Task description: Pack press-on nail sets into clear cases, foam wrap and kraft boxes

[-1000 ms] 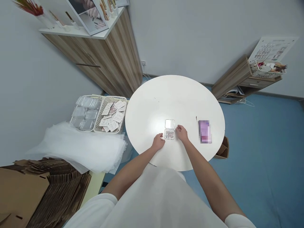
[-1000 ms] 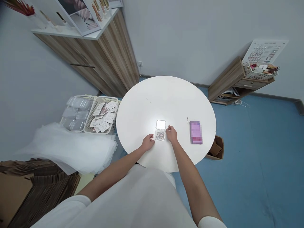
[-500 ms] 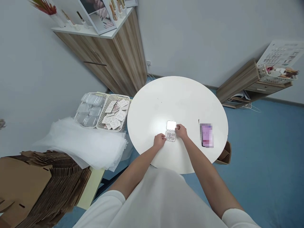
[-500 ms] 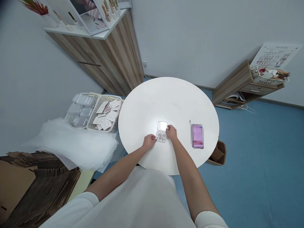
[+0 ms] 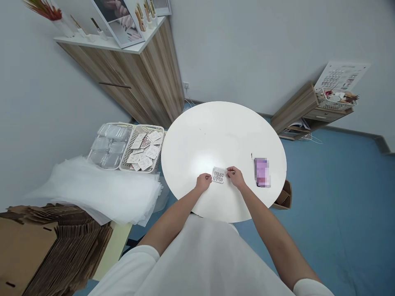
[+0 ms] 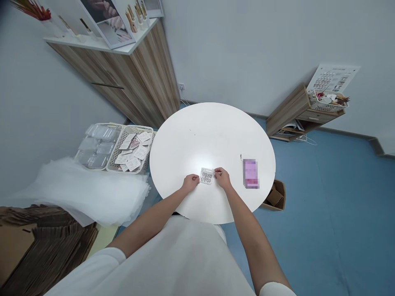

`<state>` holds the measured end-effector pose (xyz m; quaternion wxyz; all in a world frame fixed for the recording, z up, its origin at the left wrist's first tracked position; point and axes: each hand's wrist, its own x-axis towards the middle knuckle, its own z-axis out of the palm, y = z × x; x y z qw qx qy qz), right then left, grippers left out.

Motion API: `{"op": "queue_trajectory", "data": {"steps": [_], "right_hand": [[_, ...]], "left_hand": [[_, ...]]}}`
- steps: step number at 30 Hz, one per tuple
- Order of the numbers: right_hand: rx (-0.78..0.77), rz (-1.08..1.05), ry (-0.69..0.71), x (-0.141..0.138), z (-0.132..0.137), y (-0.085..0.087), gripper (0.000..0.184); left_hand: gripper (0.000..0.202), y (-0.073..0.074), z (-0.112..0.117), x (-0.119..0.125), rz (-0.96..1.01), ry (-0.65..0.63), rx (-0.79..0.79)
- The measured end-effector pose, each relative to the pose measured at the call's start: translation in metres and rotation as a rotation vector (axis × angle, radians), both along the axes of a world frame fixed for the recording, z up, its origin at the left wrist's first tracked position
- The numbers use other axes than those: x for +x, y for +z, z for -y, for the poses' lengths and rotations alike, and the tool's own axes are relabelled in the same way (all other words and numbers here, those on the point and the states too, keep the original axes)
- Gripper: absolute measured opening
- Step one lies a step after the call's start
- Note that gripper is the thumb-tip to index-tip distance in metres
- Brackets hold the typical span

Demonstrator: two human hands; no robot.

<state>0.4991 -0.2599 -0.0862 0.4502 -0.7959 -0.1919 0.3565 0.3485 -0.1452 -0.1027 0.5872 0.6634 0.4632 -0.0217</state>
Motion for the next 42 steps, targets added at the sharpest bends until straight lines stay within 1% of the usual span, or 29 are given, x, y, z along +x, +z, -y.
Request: {"op": "queue_trajectory", "data": {"steps": [4, 6, 10, 15, 17, 19, 22, 24, 27, 29, 33, 35, 38, 42], "right_hand": [[-0.023, -0.012, -0.013, -0.011, 0.007, -0.002, 0.021], [-0.048, 0.011, -0.026, -0.015, 0.011, -0.003, 0.021], [-0.1, 0.038, -0.143, -0.026, 0.018, -0.007, 0.027], [-0.129, -0.075, -0.249, -0.044, 0.014, -0.01, 0.041], [-0.094, -0.128, -0.286, -0.05, 0.009, -0.008, 0.042], [-0.025, -0.195, -0.32, -0.053, 0.007, -0.002, 0.042], [0.102, -0.301, -0.354, -0.052, 0.009, 0.012, 0.043], [0.179, -0.367, -0.351, -0.051, 0.013, 0.024, 0.045], [0.256, -0.422, -0.343, -0.049, 0.019, 0.038, 0.047], [0.287, -0.416, -0.363, -0.05, 0.022, 0.045, 0.047], [0.35, -0.408, -0.417, -0.054, 0.027, 0.057, 0.045], [0.383, -0.407, -0.423, -0.056, 0.029, 0.063, 0.044], [0.418, -0.382, -0.411, -0.059, 0.034, 0.071, 0.044], [0.428, -0.344, -0.411, -0.063, 0.038, 0.075, 0.042]], "left_hand": [[0.028, 0.005, -0.002, -0.005, 0.053, -0.013, -0.084], [0.029, 0.007, -0.003, -0.007, 0.069, -0.023, -0.107], [0.024, 0.008, -0.003, -0.007, 0.055, -0.026, -0.064], [0.026, 0.007, 0.0, -0.001, 0.03, -0.005, -0.016], [0.026, 0.006, 0.002, 0.001, 0.022, 0.004, -0.006], [0.028, 0.006, 0.003, 0.001, 0.046, 0.035, -0.029], [0.033, 0.009, 0.004, 0.0, 0.167, 0.104, -0.141], [0.036, 0.014, 0.005, 0.0, 0.257, 0.139, -0.219], [0.036, 0.027, 0.008, 0.001, 0.341, 0.158, -0.301], [0.038, 0.038, 0.009, 0.0, 0.361, 0.13, -0.344], [0.047, 0.061, 0.009, -0.004, 0.393, 0.02, -0.405], [0.048, 0.072, 0.009, -0.006, 0.416, -0.037, -0.403], [0.044, 0.084, 0.011, -0.01, 0.454, -0.115, -0.352], [0.039, 0.091, 0.015, -0.014, 0.478, -0.135, -0.303]]}}
